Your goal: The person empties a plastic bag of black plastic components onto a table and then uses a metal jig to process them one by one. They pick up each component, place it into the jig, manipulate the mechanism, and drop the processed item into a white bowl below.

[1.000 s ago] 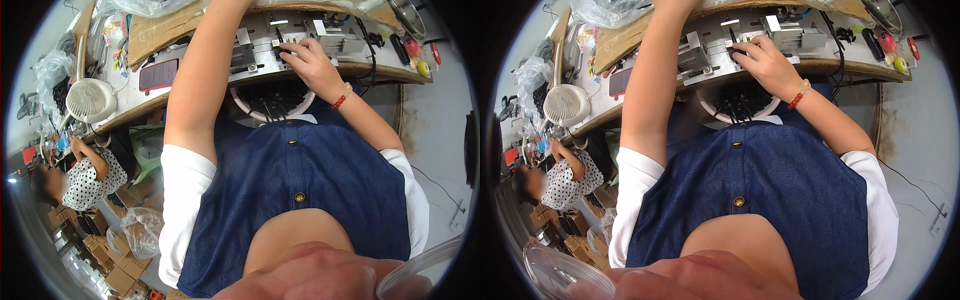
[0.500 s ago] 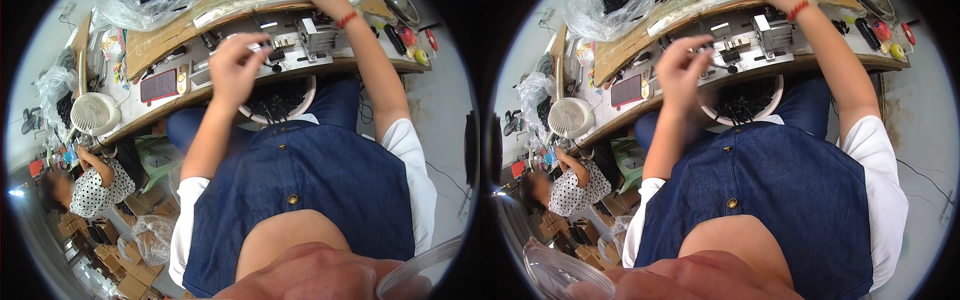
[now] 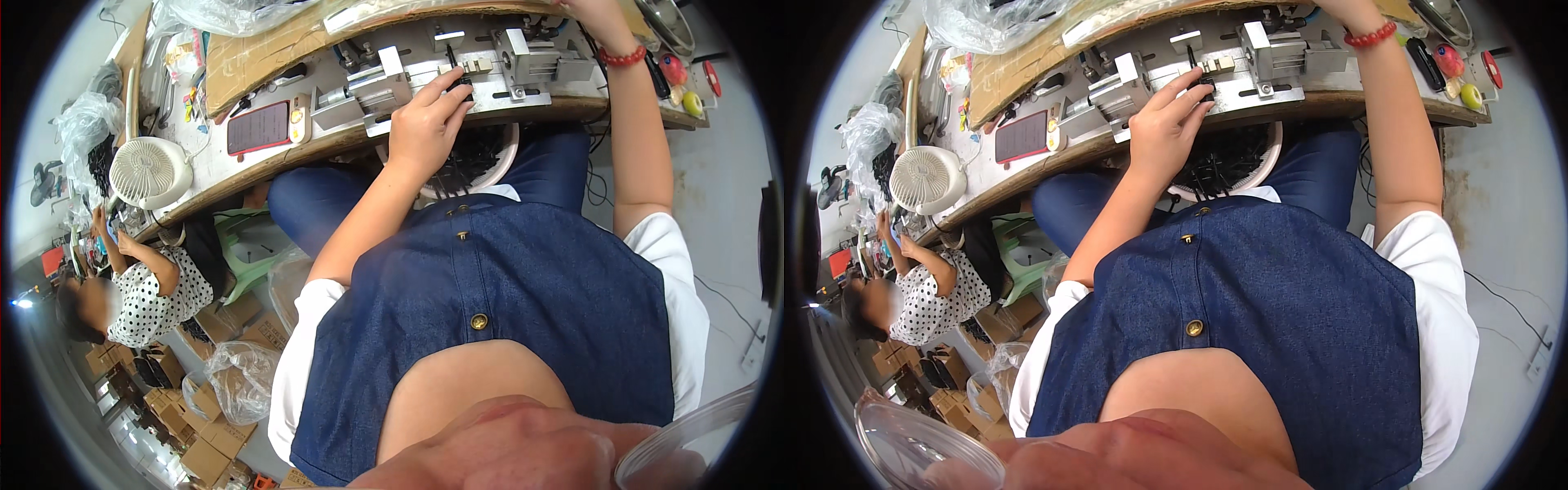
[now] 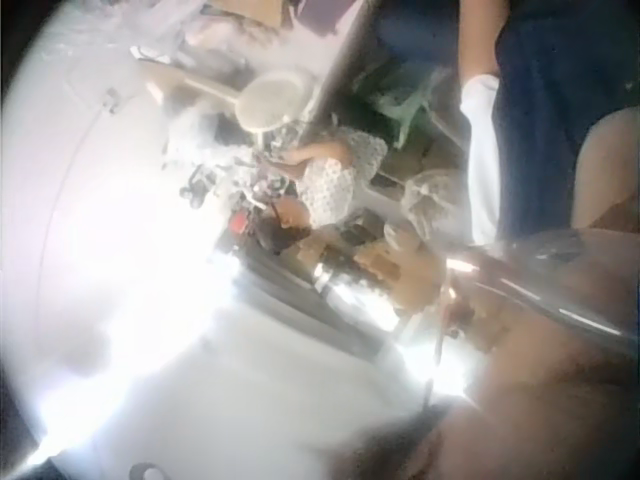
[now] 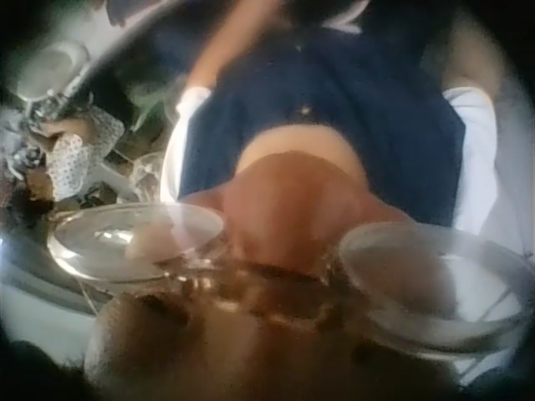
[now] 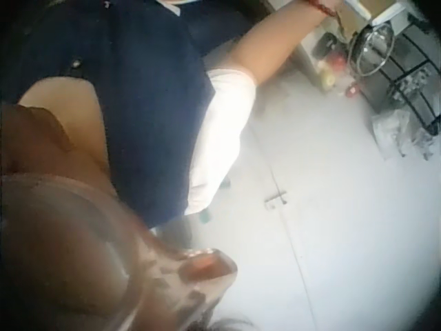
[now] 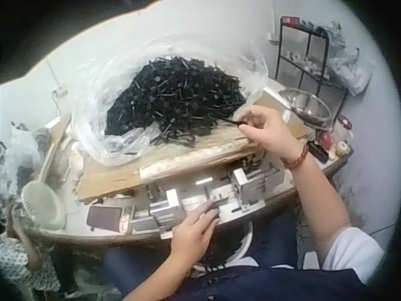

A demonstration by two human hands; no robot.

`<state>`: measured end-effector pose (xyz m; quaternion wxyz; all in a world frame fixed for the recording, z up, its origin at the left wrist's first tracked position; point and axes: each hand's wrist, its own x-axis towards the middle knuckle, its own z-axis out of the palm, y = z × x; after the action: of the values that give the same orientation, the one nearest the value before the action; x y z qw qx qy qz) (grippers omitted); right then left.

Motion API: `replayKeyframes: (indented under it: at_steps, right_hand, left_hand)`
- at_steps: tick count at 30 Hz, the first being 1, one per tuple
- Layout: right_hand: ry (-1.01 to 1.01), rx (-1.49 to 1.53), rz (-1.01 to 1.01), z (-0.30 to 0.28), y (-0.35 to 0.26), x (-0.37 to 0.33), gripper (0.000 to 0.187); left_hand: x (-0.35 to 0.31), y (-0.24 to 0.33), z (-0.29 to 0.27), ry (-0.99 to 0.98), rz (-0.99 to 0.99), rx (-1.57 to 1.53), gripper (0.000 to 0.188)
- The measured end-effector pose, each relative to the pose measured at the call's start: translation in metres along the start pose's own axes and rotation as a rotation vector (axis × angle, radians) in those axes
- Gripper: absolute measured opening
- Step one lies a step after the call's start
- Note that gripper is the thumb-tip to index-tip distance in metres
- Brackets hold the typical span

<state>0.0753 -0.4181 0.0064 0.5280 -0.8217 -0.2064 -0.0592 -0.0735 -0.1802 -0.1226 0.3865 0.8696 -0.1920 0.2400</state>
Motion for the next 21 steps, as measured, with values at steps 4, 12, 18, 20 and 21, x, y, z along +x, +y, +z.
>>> replayKeyframes:
  at_steps: [4,12,18,20,21]
  right_hand:
    - [0.042,-0.076,0.013,0.004,0.006,-0.016,0.014]
    - [0.006,0.219,-0.062,0.034,0.036,-0.063,0.025]
    - [-0.003,0.266,-0.142,0.095,0.014,-0.124,0.016]
    - [0.015,0.100,-0.245,0.106,0.026,-0.129,0.016]
    - [0.021,0.070,-0.254,0.110,0.027,-0.130,0.019]
  left_hand:
    - [0.002,0.006,-0.004,-0.047,-0.065,-0.007,0.022]
    - [0.068,0.000,-0.037,0.212,0.191,0.093,0.024]
    - [0.176,-0.054,-0.063,0.104,0.279,0.443,0.018]
    - [0.186,-0.059,-0.061,0.033,0.254,0.492,0.014]
    - [0.190,-0.059,-0.060,-0.003,0.242,0.518,0.013]
